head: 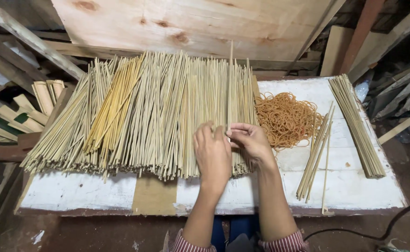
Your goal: Bundling thin wooden sticks together using rubber bands
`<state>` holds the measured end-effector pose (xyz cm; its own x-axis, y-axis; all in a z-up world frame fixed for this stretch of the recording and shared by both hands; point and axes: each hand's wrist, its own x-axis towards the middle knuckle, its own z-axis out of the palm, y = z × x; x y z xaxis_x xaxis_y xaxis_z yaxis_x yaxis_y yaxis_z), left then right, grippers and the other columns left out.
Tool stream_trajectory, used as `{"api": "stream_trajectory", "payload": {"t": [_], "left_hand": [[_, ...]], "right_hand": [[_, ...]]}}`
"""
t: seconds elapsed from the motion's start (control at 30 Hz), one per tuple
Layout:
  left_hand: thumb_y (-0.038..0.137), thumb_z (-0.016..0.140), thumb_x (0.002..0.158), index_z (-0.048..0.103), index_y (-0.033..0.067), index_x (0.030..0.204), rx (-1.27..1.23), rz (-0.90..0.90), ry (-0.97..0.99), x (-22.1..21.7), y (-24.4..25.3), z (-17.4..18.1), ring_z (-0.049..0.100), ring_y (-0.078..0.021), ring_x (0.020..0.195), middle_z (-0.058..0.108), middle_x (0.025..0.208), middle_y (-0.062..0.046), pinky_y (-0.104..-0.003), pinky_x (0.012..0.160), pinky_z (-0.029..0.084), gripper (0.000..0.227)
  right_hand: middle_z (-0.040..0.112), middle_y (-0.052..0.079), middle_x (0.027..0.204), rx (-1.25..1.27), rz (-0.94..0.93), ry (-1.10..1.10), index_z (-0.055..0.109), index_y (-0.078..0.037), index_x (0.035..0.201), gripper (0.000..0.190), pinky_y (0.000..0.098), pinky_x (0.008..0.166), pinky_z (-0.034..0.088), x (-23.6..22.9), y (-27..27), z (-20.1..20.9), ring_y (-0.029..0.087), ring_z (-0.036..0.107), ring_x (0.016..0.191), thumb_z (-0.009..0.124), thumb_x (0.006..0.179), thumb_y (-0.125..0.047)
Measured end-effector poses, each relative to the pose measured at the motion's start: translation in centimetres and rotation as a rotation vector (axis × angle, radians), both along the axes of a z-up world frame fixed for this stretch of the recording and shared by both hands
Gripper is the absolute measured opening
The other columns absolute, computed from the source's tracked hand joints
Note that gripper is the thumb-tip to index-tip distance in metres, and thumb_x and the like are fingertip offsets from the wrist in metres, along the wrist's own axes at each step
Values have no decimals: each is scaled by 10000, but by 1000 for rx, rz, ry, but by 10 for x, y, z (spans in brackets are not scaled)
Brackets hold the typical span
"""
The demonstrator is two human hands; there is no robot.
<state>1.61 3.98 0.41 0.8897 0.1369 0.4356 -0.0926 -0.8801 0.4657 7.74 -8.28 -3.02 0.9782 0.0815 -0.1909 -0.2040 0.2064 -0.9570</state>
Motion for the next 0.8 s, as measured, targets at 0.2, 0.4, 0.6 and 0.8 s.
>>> {"api": "stream_trajectory", "payload": {"t": [0.2,0.4,0.6,0.8], "left_hand": [[103,652,910,700,40,1254,-473,-457,187,-22,-75,-8,716,-397,974,677,1029,-161,-475,817,580,353],[110,716,851,763,140,1030,-551,-606,306,-1,-167,-136,738,-366,898,706,861,-104,-461,765,585,188],[100,630,907,755,65,1078,-449,-631,420,0,-199,-160,732,-451,872,708,907,-187,-527,773,603,215],[123,685,901,737,85,1136,-395,-582,273,-21,-150,-74,744,-397,850,709,922,-128,-478,725,616,244]], "right_hand": [[751,155,1004,-156,-246,4,678,62,1219,408,351,741,629,-47,-100,-10,196,722,821,766,823,16],[743,223,1000,-319,-419,128,679,87,1216,420,441,726,624,-76,-188,-89,282,709,809,764,808,33],[796,-7,886,-1090,-464,283,822,-284,1074,371,438,908,587,-63,-237,-166,314,744,965,851,716,-378],[793,86,905,-1088,-526,36,813,-136,1072,295,468,918,559,-73,-181,-85,336,744,955,851,802,-250]]}}
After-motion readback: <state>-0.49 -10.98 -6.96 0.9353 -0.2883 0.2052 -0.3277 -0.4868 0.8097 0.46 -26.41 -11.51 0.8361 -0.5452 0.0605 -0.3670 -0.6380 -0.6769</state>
